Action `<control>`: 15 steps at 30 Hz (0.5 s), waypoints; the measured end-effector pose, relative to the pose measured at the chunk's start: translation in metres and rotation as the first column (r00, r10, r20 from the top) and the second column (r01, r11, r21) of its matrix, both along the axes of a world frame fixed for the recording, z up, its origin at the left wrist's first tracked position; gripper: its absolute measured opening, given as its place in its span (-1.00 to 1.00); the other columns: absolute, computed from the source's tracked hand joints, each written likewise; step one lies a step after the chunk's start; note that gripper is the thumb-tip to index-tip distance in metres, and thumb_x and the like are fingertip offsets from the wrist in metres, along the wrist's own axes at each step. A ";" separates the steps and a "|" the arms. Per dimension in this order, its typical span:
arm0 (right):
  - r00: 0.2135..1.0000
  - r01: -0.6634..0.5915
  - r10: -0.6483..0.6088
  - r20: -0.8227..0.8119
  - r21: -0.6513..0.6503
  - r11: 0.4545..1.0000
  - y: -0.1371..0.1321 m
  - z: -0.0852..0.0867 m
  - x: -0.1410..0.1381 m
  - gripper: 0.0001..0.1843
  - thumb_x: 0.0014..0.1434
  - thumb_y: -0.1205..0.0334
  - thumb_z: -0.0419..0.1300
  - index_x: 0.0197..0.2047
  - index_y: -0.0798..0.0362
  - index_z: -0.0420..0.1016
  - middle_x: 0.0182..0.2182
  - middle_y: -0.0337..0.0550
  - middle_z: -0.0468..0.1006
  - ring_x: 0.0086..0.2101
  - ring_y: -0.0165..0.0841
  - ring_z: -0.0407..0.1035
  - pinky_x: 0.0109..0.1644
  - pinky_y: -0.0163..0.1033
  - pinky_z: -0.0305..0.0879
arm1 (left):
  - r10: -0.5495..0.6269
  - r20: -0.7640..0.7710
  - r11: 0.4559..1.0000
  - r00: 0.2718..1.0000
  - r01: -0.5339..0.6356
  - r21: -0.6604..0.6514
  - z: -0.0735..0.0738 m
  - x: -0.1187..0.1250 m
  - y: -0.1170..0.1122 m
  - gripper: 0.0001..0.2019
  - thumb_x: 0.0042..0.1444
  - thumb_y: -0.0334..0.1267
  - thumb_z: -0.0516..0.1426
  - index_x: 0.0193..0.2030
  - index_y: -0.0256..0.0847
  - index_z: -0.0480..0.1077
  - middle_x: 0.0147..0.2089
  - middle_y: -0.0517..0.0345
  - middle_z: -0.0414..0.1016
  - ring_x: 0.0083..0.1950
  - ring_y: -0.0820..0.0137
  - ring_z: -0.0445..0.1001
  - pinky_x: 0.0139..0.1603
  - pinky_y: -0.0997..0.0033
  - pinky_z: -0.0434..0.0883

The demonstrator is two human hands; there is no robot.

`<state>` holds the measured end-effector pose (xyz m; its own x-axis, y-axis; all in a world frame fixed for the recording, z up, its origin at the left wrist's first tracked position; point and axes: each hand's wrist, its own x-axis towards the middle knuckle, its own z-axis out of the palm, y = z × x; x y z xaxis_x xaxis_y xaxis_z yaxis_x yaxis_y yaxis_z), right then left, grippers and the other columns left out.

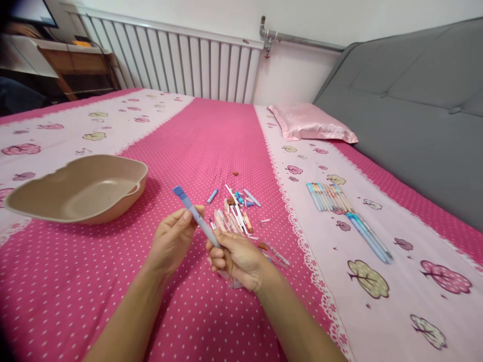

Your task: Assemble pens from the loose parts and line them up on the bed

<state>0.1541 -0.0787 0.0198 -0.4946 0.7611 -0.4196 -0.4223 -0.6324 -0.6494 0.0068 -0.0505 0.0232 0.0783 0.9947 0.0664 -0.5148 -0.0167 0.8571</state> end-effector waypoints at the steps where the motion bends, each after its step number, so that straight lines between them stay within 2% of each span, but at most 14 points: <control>1: 1.000 0.001 -0.001 -0.010 -0.004 1.000 0.000 0.000 0.000 -0.67 0.16 0.04 0.21 -0.40 0.18 0.41 -0.69 -0.41 0.20 -0.67 -0.59 0.12 -0.50 -0.41 0.16 | -0.037 -0.005 0.999 0.999 0.037 0.002 0.001 0.000 -0.001 -0.79 -0.03 -0.12 0.27 -0.29 -0.18 0.59 -0.28 0.08 0.58 -0.26 0.41 0.45 -0.13 0.43 0.36; 4: 0.998 0.016 -0.016 -0.062 0.002 1.000 0.000 0.001 0.000 -0.69 0.18 0.06 0.19 -0.40 0.17 0.41 -0.69 -0.40 0.21 -0.67 -0.60 0.12 -0.49 -0.42 0.15 | -0.150 -0.041 0.988 0.988 0.151 0.019 0.002 0.000 -0.003 -0.71 0.08 -0.11 0.15 -0.15 -0.20 0.57 -0.19 0.00 0.58 -0.14 0.31 0.47 -0.04 0.36 0.34; 6: 0.996 0.027 -0.026 -0.087 0.011 1.000 0.000 0.001 0.000 -0.69 0.20 0.07 0.18 -0.39 0.17 0.42 -0.68 -0.40 0.21 -0.66 -0.60 0.11 -0.46 -0.42 0.17 | -0.193 -0.089 0.980 0.977 0.197 0.035 0.002 0.000 -0.004 -0.69 0.08 -0.14 0.13 -0.10 -0.21 0.56 -0.18 -0.01 0.58 -0.10 0.27 0.47 -0.01 0.33 0.33; 9: 0.995 0.030 -0.028 -0.096 0.016 0.999 0.001 0.000 0.000 -0.68 0.19 0.04 0.19 -0.40 0.16 0.42 -0.69 -0.40 0.21 -0.65 -0.59 0.11 -0.44 -0.41 0.17 | -0.222 -0.179 0.973 0.958 0.230 0.028 0.001 0.002 -0.005 -0.71 0.04 -0.18 0.19 -0.11 -0.21 0.55 -0.35 0.06 0.56 -0.26 0.32 0.48 -0.13 0.34 0.37; 12: 0.995 0.030 -0.028 -0.094 0.015 0.999 0.001 0.000 0.000 -0.66 0.17 0.02 0.20 -0.41 0.15 0.41 -0.69 -0.40 0.21 -0.66 -0.59 0.11 -0.45 -0.41 0.15 | -0.168 -0.208 0.984 0.964 0.177 0.027 0.002 0.004 -0.005 -0.72 -0.02 -0.15 0.27 -0.17 -0.20 0.56 -0.41 0.11 0.53 -0.40 0.41 0.45 -0.30 0.40 0.39; 15: 0.996 0.029 -0.028 -0.083 0.015 0.999 0.000 0.001 -0.001 -0.67 0.15 0.03 0.22 -0.40 0.16 0.41 -0.69 -0.41 0.21 -0.65 -0.59 0.10 -0.44 -0.41 0.15 | -0.041 -0.175 0.998 0.984 0.050 0.048 0.003 0.005 -0.003 -0.73 -0.15 -0.18 0.35 -0.26 -0.19 0.56 -0.33 0.11 0.56 -0.33 0.43 0.48 -0.26 0.45 0.41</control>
